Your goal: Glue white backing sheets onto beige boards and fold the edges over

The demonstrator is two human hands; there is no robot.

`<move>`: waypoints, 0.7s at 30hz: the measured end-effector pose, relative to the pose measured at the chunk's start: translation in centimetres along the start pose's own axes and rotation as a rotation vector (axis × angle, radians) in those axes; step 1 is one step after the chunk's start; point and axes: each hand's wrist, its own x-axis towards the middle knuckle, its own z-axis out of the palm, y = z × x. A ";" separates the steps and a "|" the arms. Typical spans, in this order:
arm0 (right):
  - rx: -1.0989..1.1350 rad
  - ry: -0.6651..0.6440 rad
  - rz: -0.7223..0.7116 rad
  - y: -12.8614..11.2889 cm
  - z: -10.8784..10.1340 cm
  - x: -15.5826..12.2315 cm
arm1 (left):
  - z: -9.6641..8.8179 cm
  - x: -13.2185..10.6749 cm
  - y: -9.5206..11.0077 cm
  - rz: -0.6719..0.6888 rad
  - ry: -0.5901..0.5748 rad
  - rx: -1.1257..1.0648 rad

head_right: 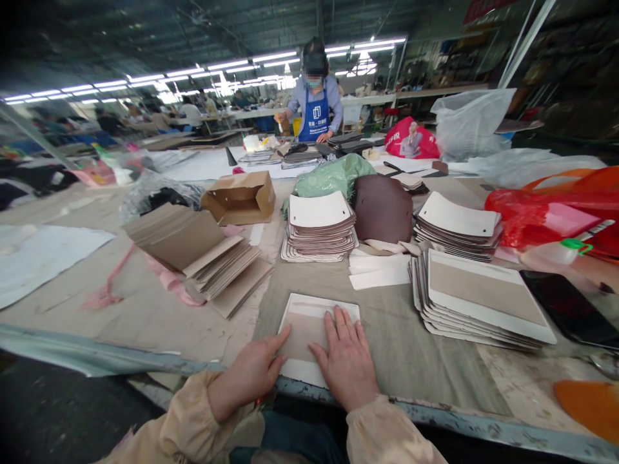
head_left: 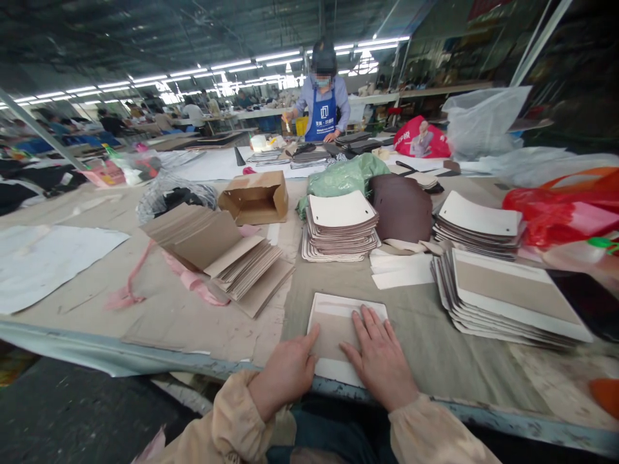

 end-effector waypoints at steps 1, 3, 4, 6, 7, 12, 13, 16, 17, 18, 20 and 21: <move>0.001 0.005 0.001 0.0 0.0 0.0 | 0.0 0.0 0.1 0.000 -0.003 0.002; 0.000 0.014 0.001 0.0 0.1 0.0 | -0.1 -0.1 0.2 -0.007 -0.011 0.010; -0.002 0.016 0.001 0.0 0.1 0.0 | -0.1 -0.1 0.2 -0.011 -0.015 0.015; -0.005 0.021 -0.003 0.0 0.2 -0.1 | -0.2 -0.1 0.3 -0.016 -0.023 0.032; -0.006 0.023 -0.004 0.0 0.2 -0.1 | -0.2 -0.1 0.3 -0.016 -0.026 0.042; 0.001 0.004 -0.013 0.1 0.0 -0.1 | -0.4 -0.1 0.5 -0.001 -0.031 0.067; 0.004 0.003 -0.015 0.1 -0.1 0.0 | -0.4 -0.1 0.5 -0.001 -0.032 0.070; 0.010 0.048 -0.009 0.2 -0.8 0.2 | -0.4 0.0 0.4 -0.004 -0.031 0.075; 0.009 0.072 -0.004 0.2 -1.0 0.3 | -0.4 0.0 0.4 -0.002 -0.028 0.075; 0.009 0.092 -0.004 0.1 -1.2 0.5 | -0.4 0.0 0.4 0.002 -0.025 0.074; 0.016 0.097 -0.026 0.0 -1.5 0.7 | -0.3 0.0 0.3 0.012 -0.020 0.074; 0.024 0.080 -0.046 -0.1 -1.5 0.8 | -0.3 0.1 0.2 0.016 -0.019 0.075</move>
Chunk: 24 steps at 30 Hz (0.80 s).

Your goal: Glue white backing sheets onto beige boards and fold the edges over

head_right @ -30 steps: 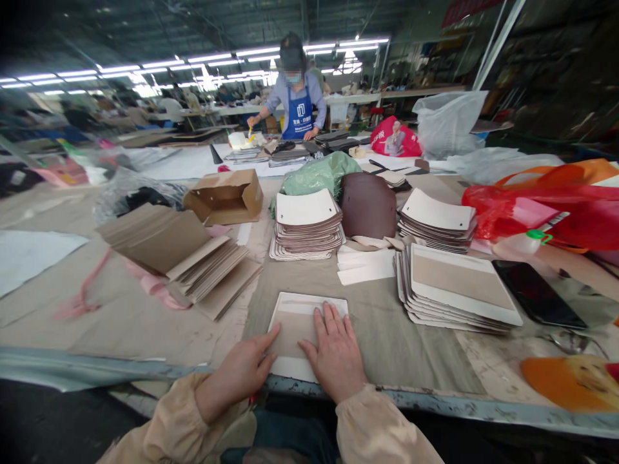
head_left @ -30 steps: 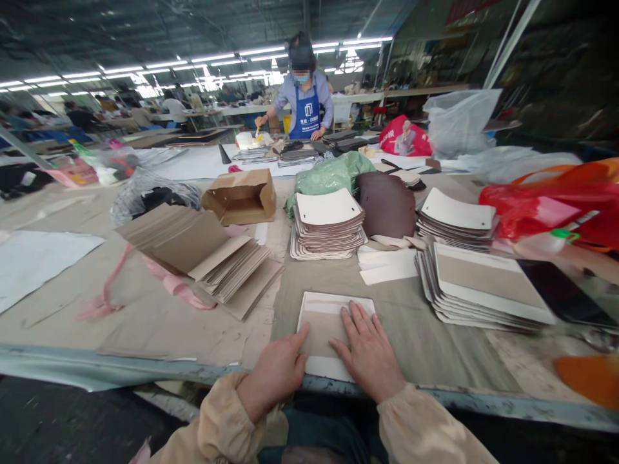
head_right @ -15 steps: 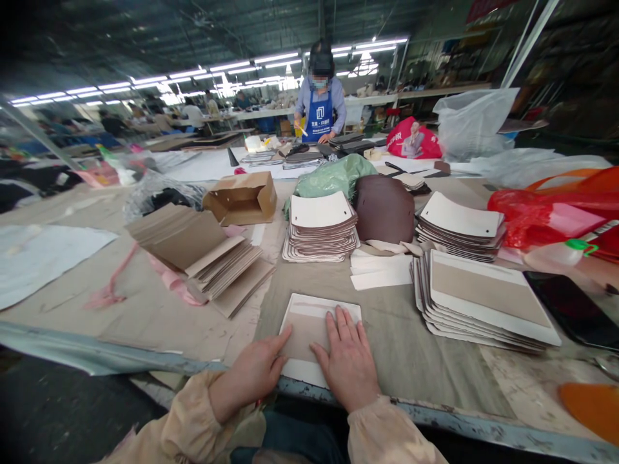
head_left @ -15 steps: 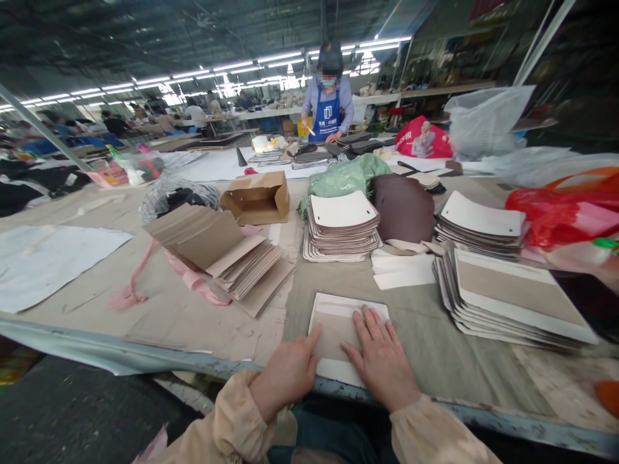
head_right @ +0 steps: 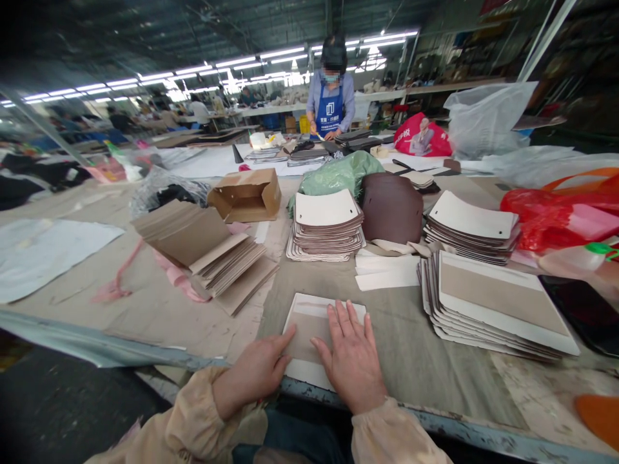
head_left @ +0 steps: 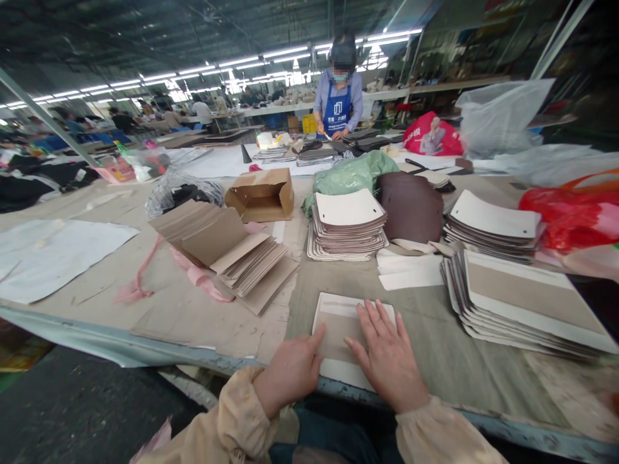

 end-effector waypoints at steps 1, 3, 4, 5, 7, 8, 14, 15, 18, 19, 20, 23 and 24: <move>0.009 -0.025 -0.022 -0.2 0.1 0.1 | 0.0 0.0 0.0 0.004 0.000 0.001; 0.023 -0.077 -0.066 -0.6 0.4 0.2 | 0.1 0.0 0.0 0.009 0.003 0.004; 0.027 -0.097 -0.088 -0.9 0.6 0.2 | 0.1 0.0 0.0 0.012 0.005 0.006; 0.030 -0.112 -0.108 -1.1 0.7 0.2 | 0.1 0.0 0.0 0.015 0.008 0.009; 0.037 -0.132 -0.140 -1.6 0.8 0.3 | 0.1 0.0 0.0 0.019 0.012 0.015; 0.038 -0.139 -0.148 -1.8 0.8 0.4 | 0.2 -0.1 0.0 0.021 0.013 0.017; 0.025 -0.167 -0.149 -2.3 0.5 0.8 | 0.3 -0.1 -0.1 0.031 0.021 0.017; 0.023 -0.166 -0.150 -2.3 0.5 0.8 | 0.3 -0.1 -0.1 0.030 0.021 0.018; 0.019 -0.148 -0.151 -2.4 0.6 0.8 | 0.3 -0.2 0.0 0.032 0.027 0.019; 0.020 -0.141 -0.152 -2.4 0.6 0.7 | 0.3 -0.2 0.0 0.033 0.029 0.020; 0.022 -0.137 -0.152 -2.4 0.6 0.7 | 0.3 -0.2 0.0 0.034 0.029 0.023; 0.029 -0.139 -0.148 -2.5 0.6 0.7 | 0.3 -0.1 0.0 0.035 0.022 0.033; 0.032 -0.142 -0.146 -2.5 0.5 0.8 | 0.3 -0.1 0.0 0.036 0.020 0.037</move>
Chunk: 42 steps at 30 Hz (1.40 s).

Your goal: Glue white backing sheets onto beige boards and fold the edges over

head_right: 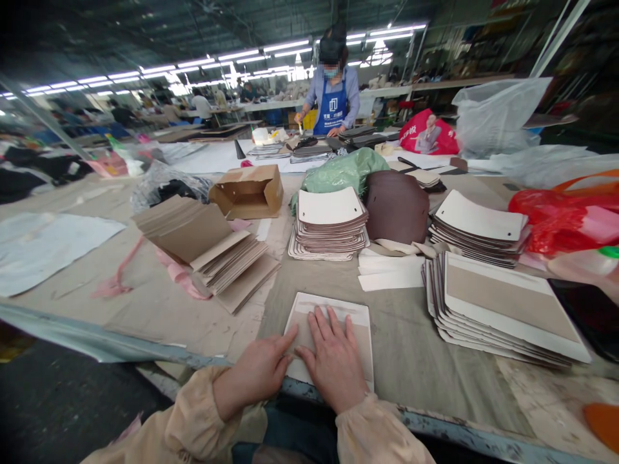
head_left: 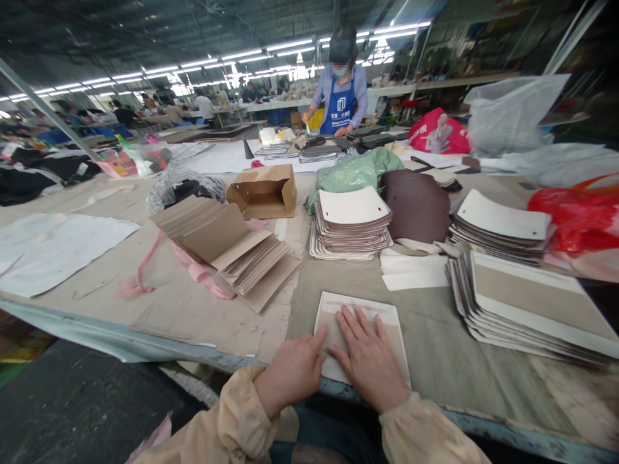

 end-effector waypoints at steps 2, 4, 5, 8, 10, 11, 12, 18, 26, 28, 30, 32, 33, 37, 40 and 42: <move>0.006 0.000 0.006 -0.1 -0.1 0.1 | 0.0 0.0 -0.1 -0.001 0.003 0.003; 0.010 0.007 0.015 -0.1 -0.1 0.1 | 0.1 0.0 -0.1 0.001 0.010 0.003; 0.011 0.010 0.020 -0.1 0.0 0.2 | 0.1 0.0 -0.1 0.003 0.011 0.003; 0.017 -0.002 0.019 -0.2 0.1 0.4 | 0.0 0.0 0.0 0.002 0.009 0.004; 0.023 -0.012 0.012 -0.2 0.2 0.5 | 0.0 0.0 0.1 0.001 0.006 -0.001; 0.025 -0.013 0.008 -0.2 0.2 0.6 | -0.1 0.0 0.1 0.003 0.003 -0.005; 0.027 -0.013 0.006 -0.1 0.2 0.6 | -0.1 0.0 0.1 0.004 0.002 -0.008; 0.029 0.004 -0.006 -0.2 0.3 0.7 | -0.1 0.0 0.0 0.004 -0.004 -0.014; 0.053 0.024 0.001 -0.3 0.4 0.7 | -0.1 0.1 0.0 0.002 -0.013 0.000; 0.067 0.029 0.003 -0.2 0.4 0.7 | -0.1 0.1 0.1 -0.004 -0.017 0.004; 0.079 0.037 0.006 -0.2 0.5 0.7 | -0.1 0.1 0.1 -0.008 -0.023 0.007; 0.091 0.039 0.011 -0.2 0.5 0.6 | -0.1 0.2 0.1 -0.008 -0.030 0.004; 0.099 0.035 0.015 -0.2 0.5 0.6 | -0.1 0.2 0.1 -0.010 -0.031 0.003; 0.122 0.025 0.048 -0.3 0.1 0.6 | 0.0 0.3 0.0 -0.020 -0.018 -0.009; 0.108 0.045 0.089 -0.1 -0.2 0.3 | 0.1 0.4 -0.1 -0.026 -0.028 -0.016; 0.089 0.053 0.107 0.3 -0.4 -0.2 | 0.1 0.5 -0.2 -0.032 -0.039 -0.008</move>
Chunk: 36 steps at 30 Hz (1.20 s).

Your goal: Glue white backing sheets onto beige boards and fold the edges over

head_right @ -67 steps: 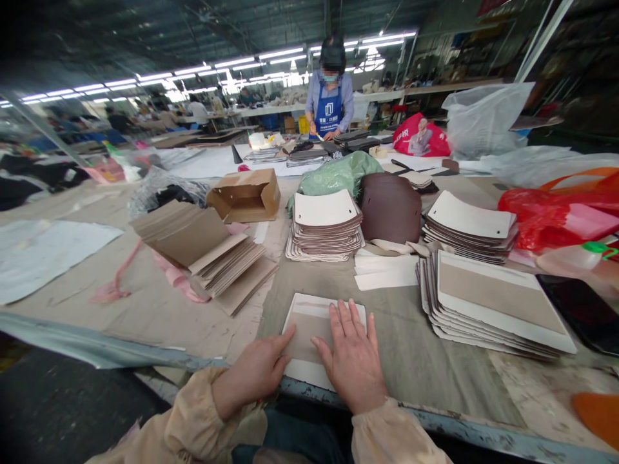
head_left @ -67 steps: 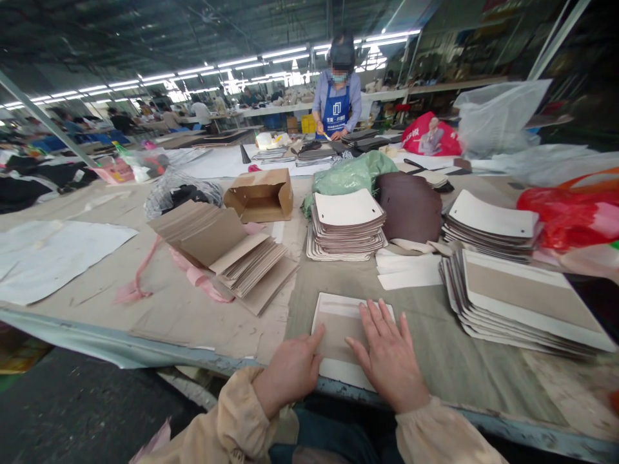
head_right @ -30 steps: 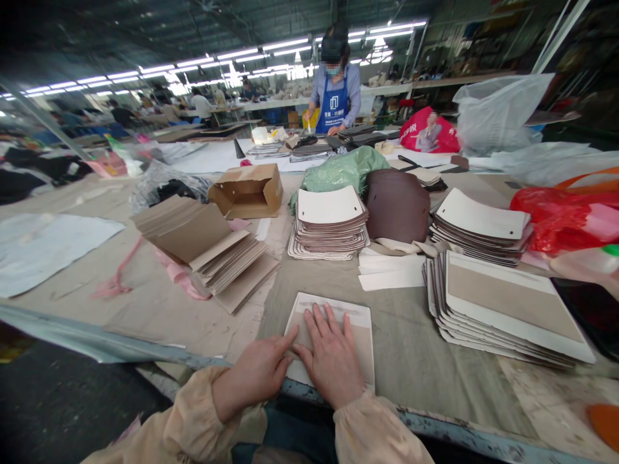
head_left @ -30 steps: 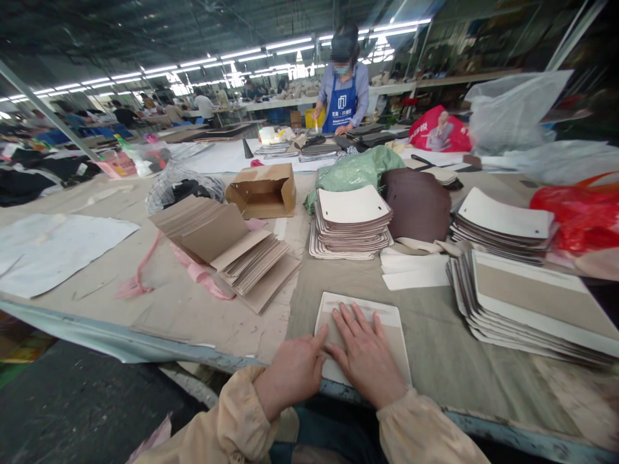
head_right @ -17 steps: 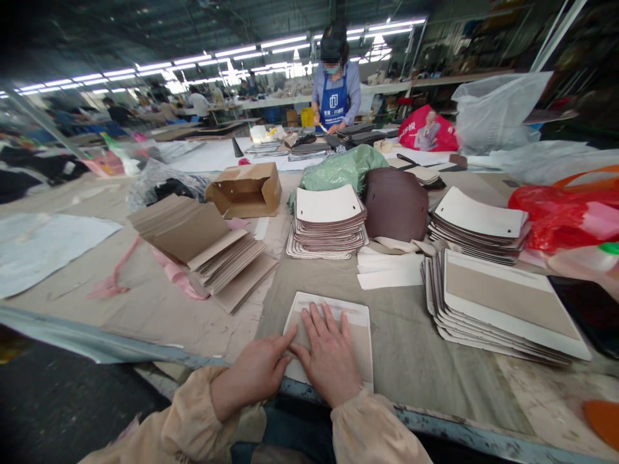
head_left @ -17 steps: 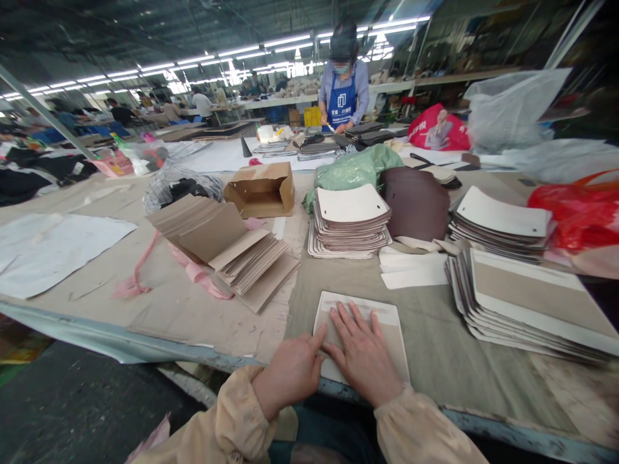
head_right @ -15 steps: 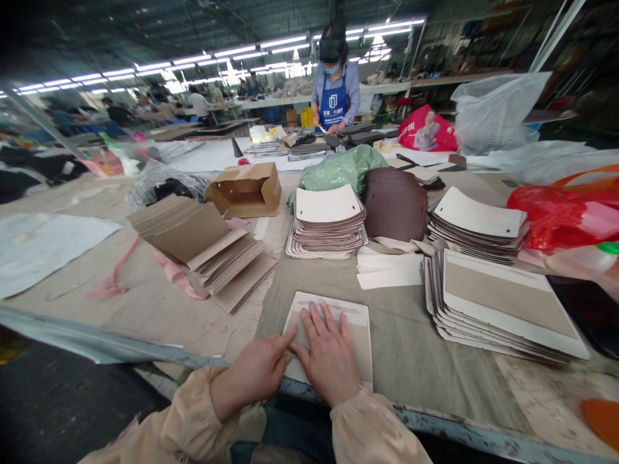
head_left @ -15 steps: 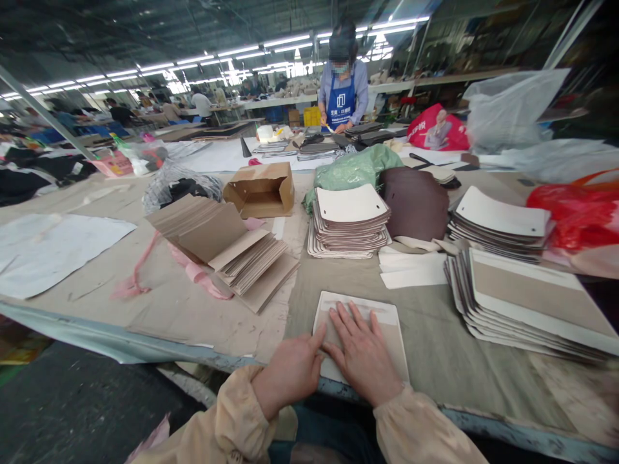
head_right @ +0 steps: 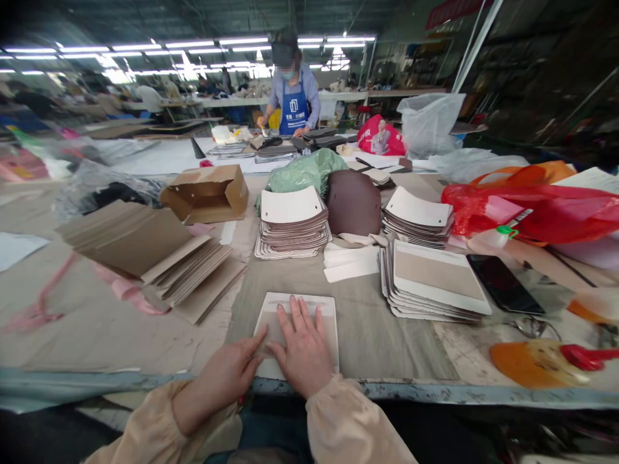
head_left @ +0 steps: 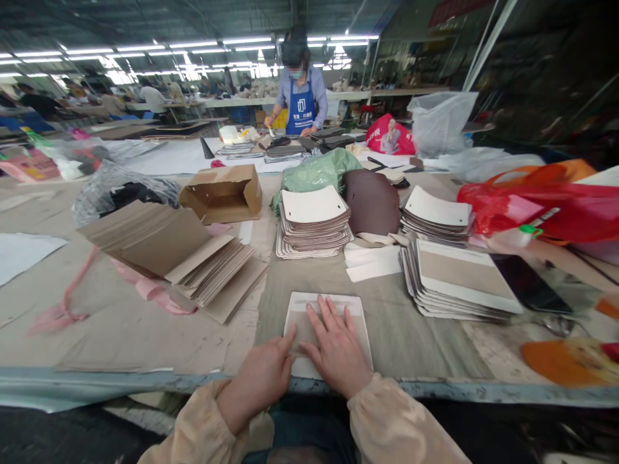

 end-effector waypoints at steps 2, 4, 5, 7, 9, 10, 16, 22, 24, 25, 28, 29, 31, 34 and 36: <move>-0.026 -0.008 0.017 0.5 -0.1 -0.7 | -0.1 0.0 0.0 -0.005 -0.008 0.016; -0.057 -0.026 0.042 1.0 -0.1 -1.2 | -0.1 0.0 0.1 -0.010 -0.015 0.036; -0.072 -0.036 0.053 1.2 -0.1 -1.5 | -0.2 0.0 0.1 -0.009 -0.017 0.043; -0.094 -0.052 0.070 1.4 0.0 -1.7 | -0.3 0.0 0.3 -0.005 -0.017 0.049; -0.103 -0.062 0.074 1.5 0.1 -1.7 | -0.4 0.0 0.5 -0.002 -0.016 0.057; -0.105 -0.065 0.075 1.5 0.1 -1.7 | -0.6 0.0 0.6 -0.003 -0.016 0.065; -0.113 -0.028 0.063 1.6 0.8 -1.7 | -1.9 -1.2 1.2 -0.032 -0.017 0.131; -0.129 -0.027 0.062 1.7 1.0 -1.8 | -2.7 -1.2 2.8 0.024 0.242 0.122; -0.140 -0.034 0.059 1.7 0.9 -1.8 | -2.4 0.0 3.4 0.153 0.278 0.134; -0.146 -0.037 0.058 1.7 0.9 -1.8 | -2.1 0.7 3.6 0.205 0.281 0.148; -0.161 -0.040 0.057 1.8 0.9 -1.8 | -1.0 2.6 3.4 0.232 0.268 0.197; -0.161 -0.040 0.059 1.7 0.9 -1.8 | -0.6 3.1 3.1 0.219 0.261 0.208; -0.156 -0.039 0.064 1.7 0.8 -1.7 | 0.1 3.7 2.4 0.213 0.244 0.228; -0.149 -0.048 0.062 1.6 0.7 -1.6 | 0.6 4.0 1.5 0.247 0.237 0.251; -0.149 -0.053 0.064 1.6 0.6 -1.6 | 0.7 4.0 1.3 0.252 0.246 0.252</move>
